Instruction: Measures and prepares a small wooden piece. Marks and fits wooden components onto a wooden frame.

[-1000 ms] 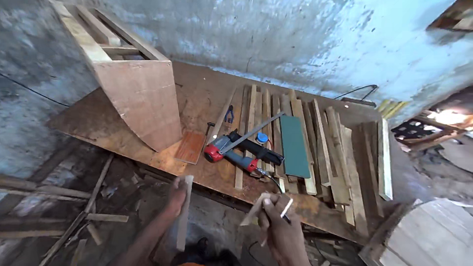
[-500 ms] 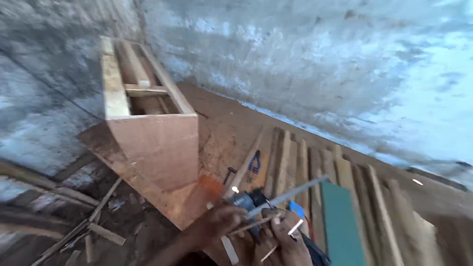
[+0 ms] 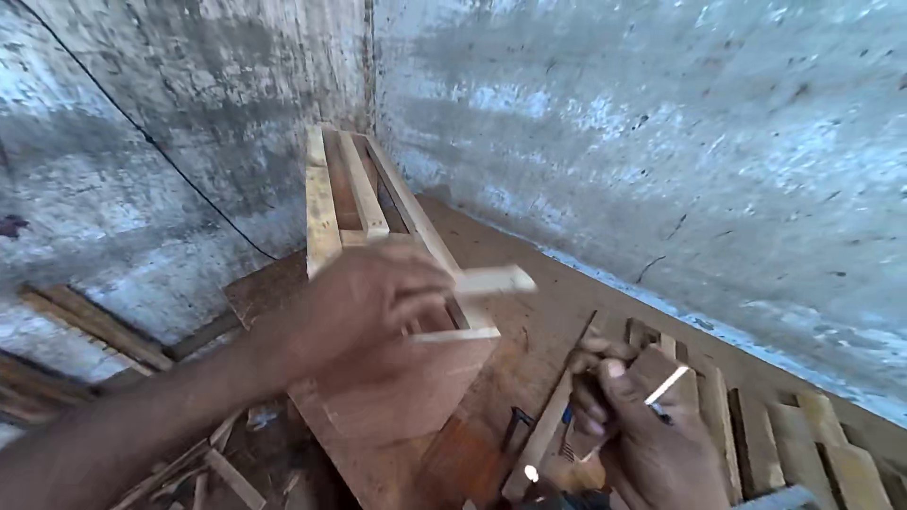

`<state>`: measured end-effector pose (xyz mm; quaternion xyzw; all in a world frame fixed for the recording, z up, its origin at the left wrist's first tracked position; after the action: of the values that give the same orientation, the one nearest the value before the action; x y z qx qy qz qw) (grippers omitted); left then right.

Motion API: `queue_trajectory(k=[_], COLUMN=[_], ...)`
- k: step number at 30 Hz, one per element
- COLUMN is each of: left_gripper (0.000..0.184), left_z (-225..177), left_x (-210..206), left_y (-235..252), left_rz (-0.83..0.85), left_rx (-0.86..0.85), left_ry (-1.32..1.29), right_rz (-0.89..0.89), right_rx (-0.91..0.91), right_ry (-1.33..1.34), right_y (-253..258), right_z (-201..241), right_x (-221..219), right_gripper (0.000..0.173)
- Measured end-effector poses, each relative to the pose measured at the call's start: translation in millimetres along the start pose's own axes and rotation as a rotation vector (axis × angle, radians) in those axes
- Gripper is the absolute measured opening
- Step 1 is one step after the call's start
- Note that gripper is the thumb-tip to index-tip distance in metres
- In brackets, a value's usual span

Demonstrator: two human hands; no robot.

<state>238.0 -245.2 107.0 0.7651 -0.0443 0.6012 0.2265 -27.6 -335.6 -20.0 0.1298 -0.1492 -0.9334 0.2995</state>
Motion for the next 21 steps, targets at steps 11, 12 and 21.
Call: queue_trajectory(k=[11,12,21], left_gripper=[0.013,0.01,0.021], left_z=[171.1,172.7,180.5], left_x=[-17.2,-18.6,-27.6], left_y=[53.4,54.2,60.2], left_rz=[0.407,0.44,0.564], left_rx=[0.306,0.326,0.377], left_ry=[0.195,0.221,0.379], right_rz=[-0.146,-0.158,-0.134], right_rx=[0.097,0.093,0.055], right_ry=[-0.073,-0.071,-0.106], right_y=[76.8,79.2,104.9], right_z=[20.1,17.1,-6.0], right_x=[5.5,8.5,29.8], right_gripper=[0.018,0.018,0.016])
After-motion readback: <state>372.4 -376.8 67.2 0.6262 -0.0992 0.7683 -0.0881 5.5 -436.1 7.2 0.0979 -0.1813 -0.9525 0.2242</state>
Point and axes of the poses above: each hand's wrist, its own y-axis towards the middle knuckle, its own x-axis out of the back of the hand, z = x × y, the point moved 7 cm from there along y, towards the middle knuckle, and after that the axes turned 15 degrees about z, right-handed, at the moved point
